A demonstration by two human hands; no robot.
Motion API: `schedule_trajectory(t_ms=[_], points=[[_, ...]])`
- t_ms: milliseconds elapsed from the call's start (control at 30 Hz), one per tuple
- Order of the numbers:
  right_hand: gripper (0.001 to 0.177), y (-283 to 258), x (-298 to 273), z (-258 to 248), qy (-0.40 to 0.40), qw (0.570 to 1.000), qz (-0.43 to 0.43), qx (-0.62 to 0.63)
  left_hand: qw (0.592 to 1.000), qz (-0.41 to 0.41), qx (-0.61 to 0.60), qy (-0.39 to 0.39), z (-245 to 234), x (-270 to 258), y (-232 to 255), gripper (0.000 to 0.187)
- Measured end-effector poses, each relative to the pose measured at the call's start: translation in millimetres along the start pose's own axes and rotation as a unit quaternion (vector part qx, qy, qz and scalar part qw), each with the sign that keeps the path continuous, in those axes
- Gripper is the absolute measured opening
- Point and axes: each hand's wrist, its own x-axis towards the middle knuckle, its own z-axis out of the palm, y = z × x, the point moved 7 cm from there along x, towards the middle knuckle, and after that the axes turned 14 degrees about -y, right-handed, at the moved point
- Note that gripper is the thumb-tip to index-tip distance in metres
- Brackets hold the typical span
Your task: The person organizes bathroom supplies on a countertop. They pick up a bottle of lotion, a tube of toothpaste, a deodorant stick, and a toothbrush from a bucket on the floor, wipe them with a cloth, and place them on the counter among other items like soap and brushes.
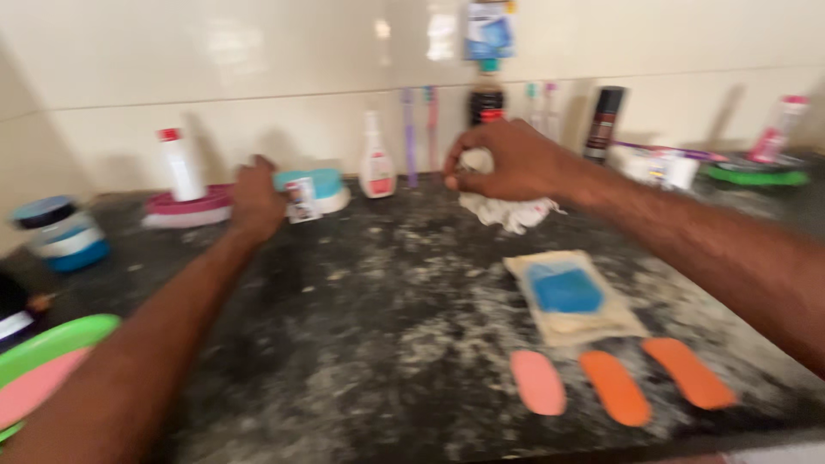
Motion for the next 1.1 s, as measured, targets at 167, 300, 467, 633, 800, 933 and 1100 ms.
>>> schedule_trajectory(t_ms=[167,300,467,633,800,933,1100], points=[[0.031,29,-48,-35,-0.060,0.997,0.045,-0.029,0.995,-0.067,-0.006,-0.075,-42,-16,92,0.059],[0.065,61,-102,-22,-0.290,0.945,0.153,-0.003,0.961,0.118,-0.179,-0.174,-47,-39,223,0.046],[0.110,64,-148,22,-0.394,0.916,0.081,-0.004,0.897,0.101,-0.227,-0.365,-18,-89,321,0.046],[0.101,83,-156,42,-0.344,0.933,0.101,-0.003,0.910,0.061,-0.204,-0.355,6,-104,354,0.042],[0.071,98,-139,49,-0.280,0.960,0.008,0.023,0.919,0.021,-0.186,-0.347,33,-93,345,0.037],[0.051,119,-131,55,-0.255,0.965,0.045,0.045,0.896,-0.032,-0.195,-0.398,50,-88,336,0.026],[0.041,126,-123,57,-0.258,0.957,0.128,0.025,0.926,-0.016,-0.173,-0.336,48,-73,335,0.027]])
